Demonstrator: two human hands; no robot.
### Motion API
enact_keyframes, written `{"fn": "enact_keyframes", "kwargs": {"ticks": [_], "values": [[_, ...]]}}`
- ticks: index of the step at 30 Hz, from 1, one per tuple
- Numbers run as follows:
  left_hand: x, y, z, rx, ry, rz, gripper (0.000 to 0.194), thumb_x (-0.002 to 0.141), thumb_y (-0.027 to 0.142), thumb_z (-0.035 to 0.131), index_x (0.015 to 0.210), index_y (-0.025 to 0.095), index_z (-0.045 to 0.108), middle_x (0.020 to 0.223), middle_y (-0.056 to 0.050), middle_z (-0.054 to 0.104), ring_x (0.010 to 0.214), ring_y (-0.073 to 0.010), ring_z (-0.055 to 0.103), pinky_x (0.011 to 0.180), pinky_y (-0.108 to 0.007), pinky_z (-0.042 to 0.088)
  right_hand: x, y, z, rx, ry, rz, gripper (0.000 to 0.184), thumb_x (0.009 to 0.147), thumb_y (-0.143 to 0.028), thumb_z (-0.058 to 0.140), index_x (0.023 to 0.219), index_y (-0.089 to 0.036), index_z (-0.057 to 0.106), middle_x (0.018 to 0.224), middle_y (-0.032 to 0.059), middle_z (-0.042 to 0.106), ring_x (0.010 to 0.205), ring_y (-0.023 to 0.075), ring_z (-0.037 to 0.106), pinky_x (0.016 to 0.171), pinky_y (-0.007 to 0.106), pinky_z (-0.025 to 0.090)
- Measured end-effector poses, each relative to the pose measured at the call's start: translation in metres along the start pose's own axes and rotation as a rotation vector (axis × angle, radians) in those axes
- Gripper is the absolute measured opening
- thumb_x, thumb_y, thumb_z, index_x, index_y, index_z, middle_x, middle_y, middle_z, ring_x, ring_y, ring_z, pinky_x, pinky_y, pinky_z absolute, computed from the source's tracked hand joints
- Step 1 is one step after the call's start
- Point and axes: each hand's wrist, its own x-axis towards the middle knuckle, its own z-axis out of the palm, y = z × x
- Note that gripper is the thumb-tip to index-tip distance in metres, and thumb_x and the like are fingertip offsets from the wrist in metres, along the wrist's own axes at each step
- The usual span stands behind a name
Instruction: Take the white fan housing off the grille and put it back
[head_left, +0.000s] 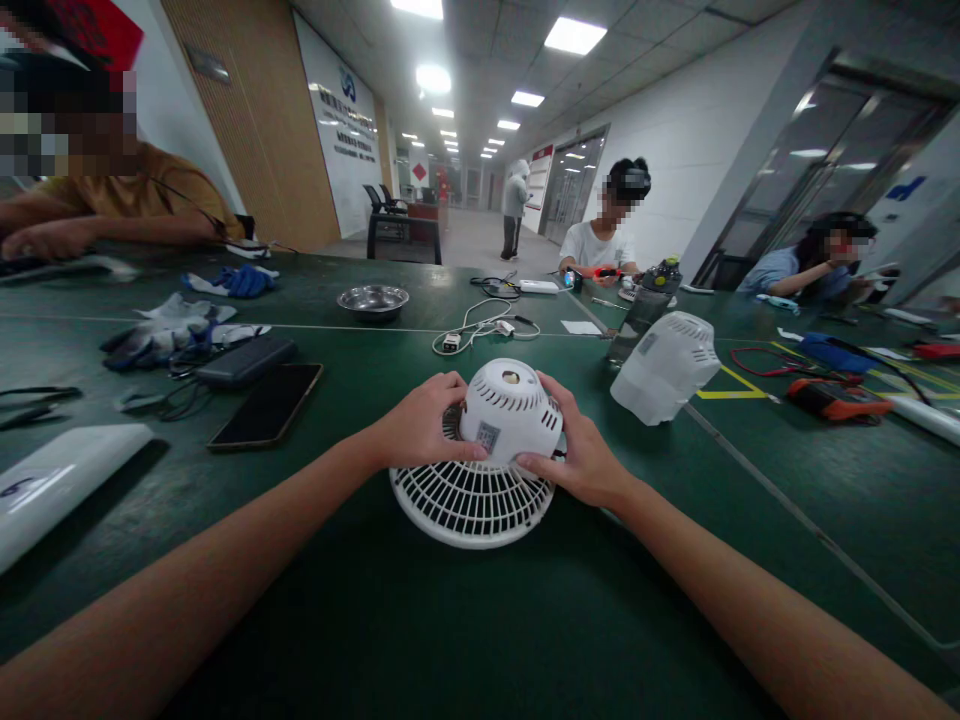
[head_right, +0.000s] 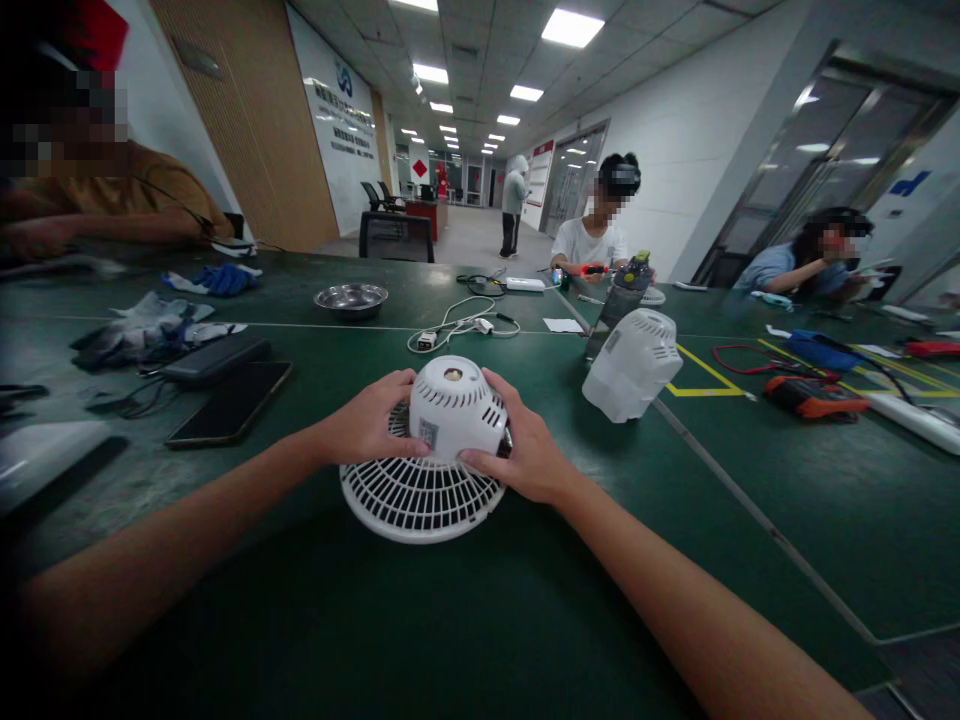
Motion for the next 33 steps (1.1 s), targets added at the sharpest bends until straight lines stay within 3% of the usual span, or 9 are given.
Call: {"fn": "enact_keyframes", "kwargs": {"ticks": [5, 16, 23, 26, 29, 31, 33], "values": [[-0.001, -0.001, 0.002, -0.002, -0.004, -0.010, 0.059, 0.075, 0.063, 0.069, 0.115, 0.020, 0.065, 0.121, -0.012, 0.059, 0.113, -0.0322, 0.052, 0.096, -0.052, 0.044, 0.003, 0.001, 0.002, 0.029, 0.000, 0.029, 0.092, 0.080, -0.043, 0.075, 0.153, -0.033, 0.021, 0.151, 0.0110, 0.044, 0.127, 0.0352, 0.054, 0.104, 0.059, 0.046], [-0.002, -0.007, 0.003, -0.040, 0.004, 0.022, 0.068, 0.076, 0.058, 0.069, 0.132, 0.022, 0.058, 0.130, -0.014, 0.057, 0.119, -0.0348, 0.052, 0.098, -0.055, 0.043, 0.007, -0.002, 0.006, -0.047, 0.026, -0.024, 0.092, 0.082, -0.044, 0.072, 0.156, -0.033, 0.019, 0.156, 0.0100, 0.039, 0.134, 0.0363, 0.047, 0.108, 0.062, 0.041], [-0.003, -0.010, 0.002, -0.007, 0.002, 0.053, 0.068, 0.072, 0.058, 0.074, 0.127, 0.020, 0.059, 0.128, -0.014, 0.059, 0.120, -0.0347, 0.053, 0.100, -0.054, 0.043, 0.003, 0.004, -0.002, -0.140, -0.045, -0.089, 0.095, 0.084, -0.054, 0.067, 0.157, -0.029, 0.012, 0.158, 0.0148, 0.034, 0.137, 0.0383, 0.044, 0.108, 0.062, 0.039], [-0.003, -0.010, -0.001, 0.004, 0.052, 0.067, 0.064, 0.078, 0.050, 0.071, 0.131, 0.020, 0.054, 0.127, -0.013, 0.061, 0.119, -0.0332, 0.056, 0.102, -0.054, 0.042, 0.001, 0.004, -0.006, -0.155, -0.050, -0.129, 0.099, 0.081, -0.056, 0.069, 0.156, -0.025, 0.013, 0.142, 0.0170, 0.053, 0.120, 0.0377, 0.059, 0.098, 0.059, 0.049], [-0.004, -0.009, 0.000, -0.056, 0.088, 0.071, 0.066, 0.084, 0.040, 0.065, 0.144, 0.023, 0.041, 0.136, -0.013, 0.058, 0.123, -0.0320, 0.056, 0.105, -0.055, 0.040, -0.002, -0.001, -0.004, -0.084, -0.091, -0.104, 0.095, 0.083, -0.046, 0.068, 0.155, -0.024, 0.010, 0.102, 0.0084, 0.072, 0.080, 0.0272, 0.071, 0.074, 0.047, 0.058], [-0.006, -0.005, 0.004, -0.138, 0.071, 0.103, 0.081, 0.083, 0.039, 0.066, 0.152, 0.025, 0.027, 0.146, -0.014, 0.050, 0.130, -0.0336, 0.051, 0.108, -0.057, 0.039, -0.004, -0.005, -0.001, -0.029, -0.107, -0.067, 0.091, 0.085, -0.037, 0.065, 0.155, -0.024, 0.008, 0.086, 0.0030, 0.071, 0.062, 0.0210, 0.067, 0.062, 0.040, 0.057], [-0.007, -0.001, 0.010, -0.194, 0.061, 0.140, 0.102, 0.077, 0.042, 0.072, 0.157, 0.026, 0.011, 0.153, -0.016, 0.041, 0.136, -0.0382, 0.044, 0.110, -0.060, 0.036, -0.004, -0.007, 0.001, 0.021, -0.107, -0.043, 0.091, 0.085, -0.033, 0.064, 0.155, -0.025, 0.006, 0.084, 0.0020, 0.071, 0.058, 0.0192, 0.064, 0.058, 0.037, 0.056]]}}
